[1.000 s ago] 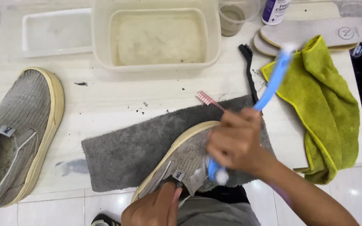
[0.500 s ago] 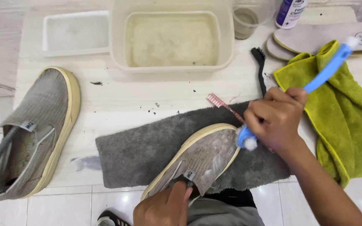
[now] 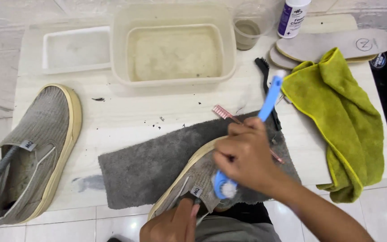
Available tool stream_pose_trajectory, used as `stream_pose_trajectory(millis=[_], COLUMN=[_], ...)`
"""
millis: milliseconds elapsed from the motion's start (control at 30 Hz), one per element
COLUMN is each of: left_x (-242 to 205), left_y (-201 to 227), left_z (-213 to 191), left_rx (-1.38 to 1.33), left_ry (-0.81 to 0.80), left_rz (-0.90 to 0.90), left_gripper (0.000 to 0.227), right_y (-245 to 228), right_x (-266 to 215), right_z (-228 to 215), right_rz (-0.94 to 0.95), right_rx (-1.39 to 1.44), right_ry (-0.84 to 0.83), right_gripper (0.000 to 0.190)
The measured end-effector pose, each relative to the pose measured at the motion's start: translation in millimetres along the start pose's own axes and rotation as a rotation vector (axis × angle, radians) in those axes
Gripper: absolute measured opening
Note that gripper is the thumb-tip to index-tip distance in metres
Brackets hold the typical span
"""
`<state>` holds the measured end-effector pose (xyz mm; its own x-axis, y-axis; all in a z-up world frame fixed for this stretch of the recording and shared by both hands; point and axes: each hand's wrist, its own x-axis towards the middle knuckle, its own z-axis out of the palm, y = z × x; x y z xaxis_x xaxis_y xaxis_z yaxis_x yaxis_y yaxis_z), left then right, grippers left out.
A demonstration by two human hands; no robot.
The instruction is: Cleaning a grey slip-on shoe using brushes, water, and a yellow cloth at a cleaning station.
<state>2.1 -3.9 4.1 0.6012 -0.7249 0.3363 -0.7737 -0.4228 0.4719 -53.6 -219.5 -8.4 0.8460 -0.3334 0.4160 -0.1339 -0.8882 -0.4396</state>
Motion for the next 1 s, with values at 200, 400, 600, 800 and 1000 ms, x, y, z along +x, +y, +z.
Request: stream_pose_trajectory(millis=[200, 400, 600, 800, 1000], left_x=[-4.1, -8.2, -7.4, -7.8, -1.7], left_y=[-5.6, -7.1, -4.9, -7.0, -3.0], left_z=[0.0, -1.3, 2.7, -0.1, 4.0], left_rx=[-0.007, -0.023, -0.002, -0.02, -0.012], left_ry=[-0.078, -0.065, -0.059, -0.059, 0.048], left_rz=[0.011, 0.028, 0.022, 0.059, 0.042], left_gripper=[0.03, 0.03, 0.03, 0.031, 0.038], right_y=[28.7, -1.2, 19.6, 36.3, 14.4], right_x=[6.7, -1.2, 2.8, -8.0, -8.6], right_z=[4.9, 1.9, -2.9, -8.4, -11.1], right_rz=[0.074, -0.019, 0.035, -0.166, -0.185], right_rx=[-0.366, 0.088, -0.352, -0.083, -0.232], right_ry=[0.098, 0.009, 0.173, 0.03, 0.183], right_gripper=[0.026, 0.034, 0.025, 0.028, 0.02])
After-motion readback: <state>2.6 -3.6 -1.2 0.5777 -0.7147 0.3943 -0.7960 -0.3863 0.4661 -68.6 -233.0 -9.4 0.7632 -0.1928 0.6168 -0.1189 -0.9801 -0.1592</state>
